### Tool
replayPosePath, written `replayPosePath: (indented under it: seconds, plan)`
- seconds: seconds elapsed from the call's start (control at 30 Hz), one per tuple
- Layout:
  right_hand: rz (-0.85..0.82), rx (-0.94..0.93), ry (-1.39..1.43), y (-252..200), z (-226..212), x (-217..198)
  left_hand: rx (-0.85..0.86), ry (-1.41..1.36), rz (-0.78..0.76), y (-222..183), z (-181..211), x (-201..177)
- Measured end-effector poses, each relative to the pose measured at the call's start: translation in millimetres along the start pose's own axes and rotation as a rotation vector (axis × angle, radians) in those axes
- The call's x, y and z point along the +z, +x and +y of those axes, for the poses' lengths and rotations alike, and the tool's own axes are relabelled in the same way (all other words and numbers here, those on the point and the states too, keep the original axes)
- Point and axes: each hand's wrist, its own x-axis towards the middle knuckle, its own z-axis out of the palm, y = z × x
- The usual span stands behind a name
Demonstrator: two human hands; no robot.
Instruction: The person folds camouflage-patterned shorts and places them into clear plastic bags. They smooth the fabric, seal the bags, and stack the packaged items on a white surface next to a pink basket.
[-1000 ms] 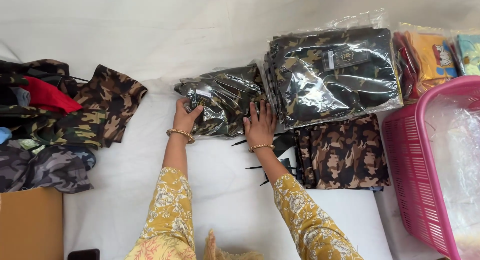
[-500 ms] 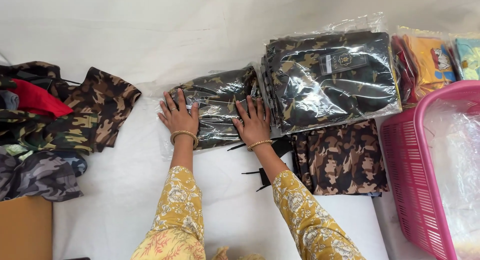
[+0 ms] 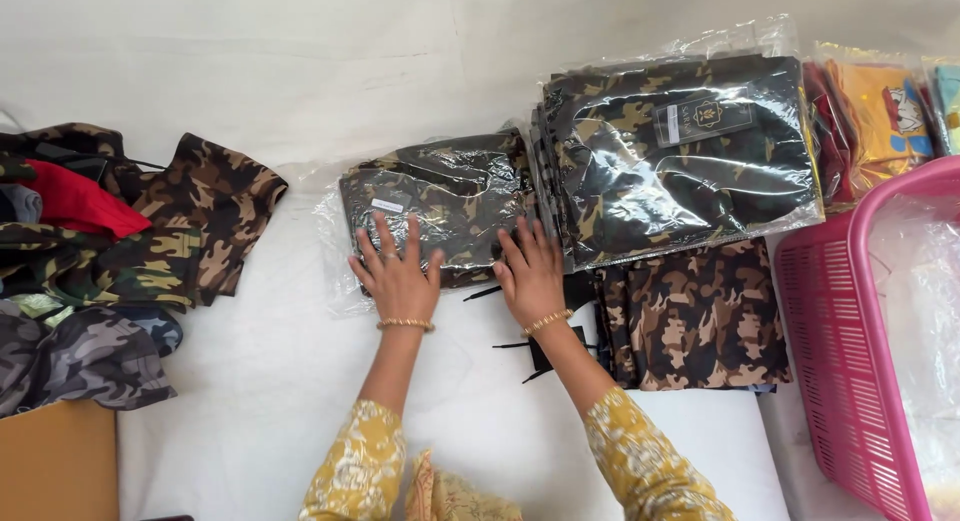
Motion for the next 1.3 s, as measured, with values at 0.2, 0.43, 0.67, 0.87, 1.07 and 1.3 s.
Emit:
replayPosePath:
  seconds: [0.2,0.43,0.67,0.87,1.07,1.3]
  plan:
    - [0.047,-0.018,0.053,-139,10,-60,0.168,0.231,-0.032,-20,-38,40]
    - [0.025,0.024,0.066,-224,18,-118,0.122,0.201,-0.139,-54,-27,17]
    - [-0.147,0.322,0.148,-259,69,-153,0.135,0.343,-0.384,-271,-46,9]
    - [-0.588,0.302,-0.037,-291,42,-158,0.365,0.200,-0.120,-429,-91,19]
    - [-0.201,0.202,0.167,-287,121,-211,0.352,0.164,-0.030,-462,-105,22]
    - [-0.167,0.775,-0.246,-316,457,-284,0.058,0.413,-0.730,-441,-73,-24]
